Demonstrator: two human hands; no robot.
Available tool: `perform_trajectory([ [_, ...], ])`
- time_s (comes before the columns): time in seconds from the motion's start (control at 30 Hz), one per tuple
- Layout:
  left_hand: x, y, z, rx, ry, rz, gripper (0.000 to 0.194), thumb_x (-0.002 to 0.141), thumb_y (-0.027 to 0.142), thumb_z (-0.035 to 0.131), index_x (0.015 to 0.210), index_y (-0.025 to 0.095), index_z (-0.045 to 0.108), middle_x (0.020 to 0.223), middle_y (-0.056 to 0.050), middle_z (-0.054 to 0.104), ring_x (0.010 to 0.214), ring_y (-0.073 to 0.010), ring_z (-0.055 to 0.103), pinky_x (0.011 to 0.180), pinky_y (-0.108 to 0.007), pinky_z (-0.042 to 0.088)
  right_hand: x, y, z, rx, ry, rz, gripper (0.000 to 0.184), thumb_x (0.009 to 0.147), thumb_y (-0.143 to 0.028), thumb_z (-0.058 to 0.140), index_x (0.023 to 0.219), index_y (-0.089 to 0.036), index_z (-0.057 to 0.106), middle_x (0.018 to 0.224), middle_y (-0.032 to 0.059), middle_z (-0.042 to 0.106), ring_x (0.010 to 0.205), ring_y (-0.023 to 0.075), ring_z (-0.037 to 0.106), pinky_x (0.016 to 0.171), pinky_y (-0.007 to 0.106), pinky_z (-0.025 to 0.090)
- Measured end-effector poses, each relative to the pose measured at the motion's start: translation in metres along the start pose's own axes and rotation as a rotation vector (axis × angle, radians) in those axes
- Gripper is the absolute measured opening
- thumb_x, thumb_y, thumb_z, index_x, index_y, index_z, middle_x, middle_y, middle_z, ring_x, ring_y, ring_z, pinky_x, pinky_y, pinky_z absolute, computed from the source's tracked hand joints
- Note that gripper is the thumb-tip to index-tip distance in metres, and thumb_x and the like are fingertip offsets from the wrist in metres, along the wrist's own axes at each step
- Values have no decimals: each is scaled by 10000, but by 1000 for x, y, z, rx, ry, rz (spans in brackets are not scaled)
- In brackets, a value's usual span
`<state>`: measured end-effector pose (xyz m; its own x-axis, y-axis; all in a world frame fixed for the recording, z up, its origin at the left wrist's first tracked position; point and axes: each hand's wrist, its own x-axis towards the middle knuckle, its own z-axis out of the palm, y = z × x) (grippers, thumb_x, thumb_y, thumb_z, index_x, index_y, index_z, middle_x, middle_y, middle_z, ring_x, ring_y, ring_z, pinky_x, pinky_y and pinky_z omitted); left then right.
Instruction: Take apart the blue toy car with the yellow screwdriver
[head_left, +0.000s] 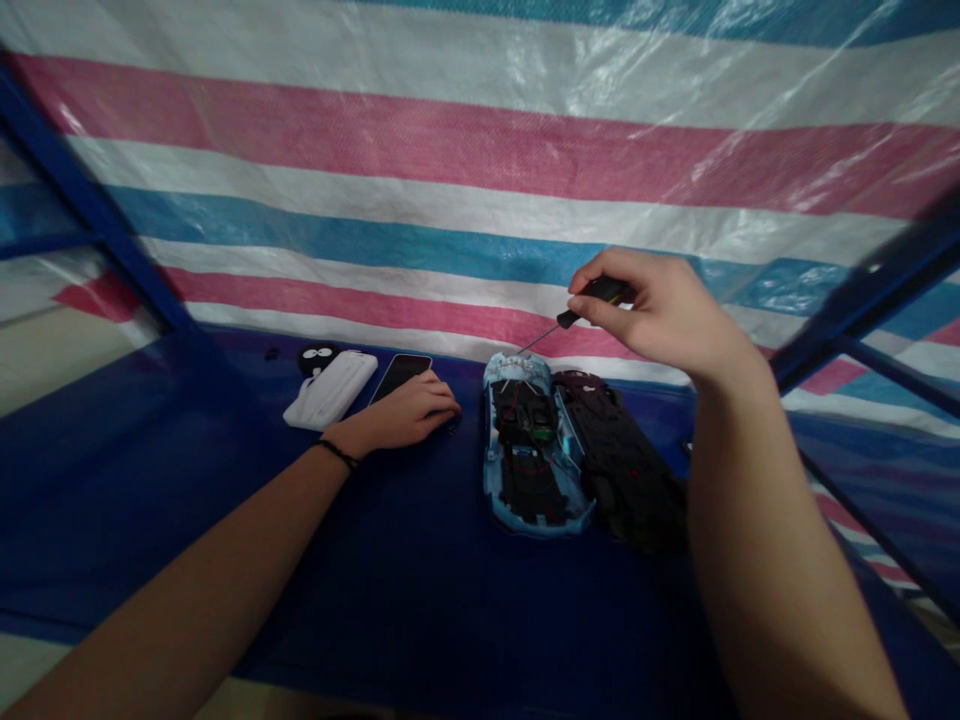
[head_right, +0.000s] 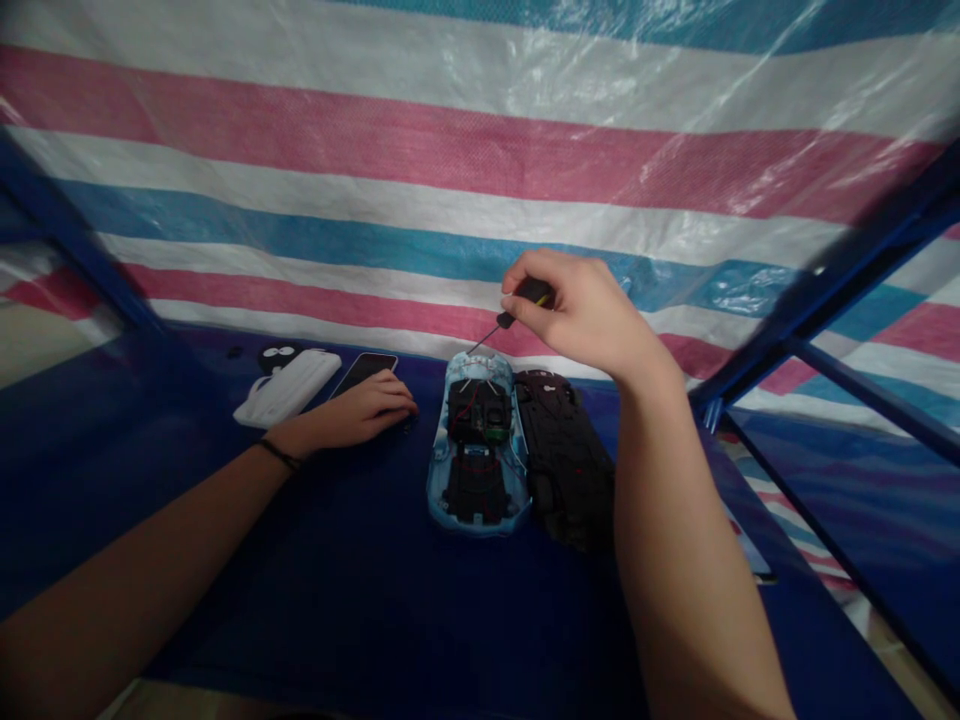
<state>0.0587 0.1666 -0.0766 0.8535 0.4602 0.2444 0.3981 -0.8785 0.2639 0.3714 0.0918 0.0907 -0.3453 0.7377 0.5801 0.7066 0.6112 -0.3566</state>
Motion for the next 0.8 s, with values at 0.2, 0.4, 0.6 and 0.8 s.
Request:
perform_trajectory([
  [0.2, 0, -1, 1, -27, 14, 57, 280, 1064, 193, 512, 1130, 184, 784, 1120, -88, 761, 1073, -234, 595, 1069, -405, 430, -1, -3, -2, 19, -1, 15, 81, 877, -331, 758, 878, -255, 729, 876, 40, 762, 801, 235, 696, 728, 399, 496],
  [0.4, -2, -1, 1, -36, 32, 102, 349, 940, 51, 529, 1105, 179, 809, 1105, -81, 763, 1067, -229, 623, 1023, -382, 472, -2, -3, -4, 4, 8, 11, 84, 885, -321, 740, 890, -238, 730, 881, 49, 765, 803, 235, 698, 732, 399, 498],
  [0.6, -3, -1, -1, -49, 29, 116, 382, 885, 16, 533, 1043, 202, 827, 1068, -55, 776, 1038, -212, 651, 995, -359, 495, -2, -6, -5, -48, 7, 2, 158, 899, -358, 698, 902, -204, 736, 883, 64, 758, 792, 221, 688, 764, 390, 504],
  [0.8, -3, 1, -1, -41, 33, 108, 353, 920, 46, 534, 1020, 213, 829, 1063, -49, 784, 1025, -215, 659, 992, -367, 504, -3, -6, -6, -40, 9, 12, 158, 901, -356, 703, 907, -202, 740, 882, 67, 756, 785, 220, 685, 759, 388, 508],
])
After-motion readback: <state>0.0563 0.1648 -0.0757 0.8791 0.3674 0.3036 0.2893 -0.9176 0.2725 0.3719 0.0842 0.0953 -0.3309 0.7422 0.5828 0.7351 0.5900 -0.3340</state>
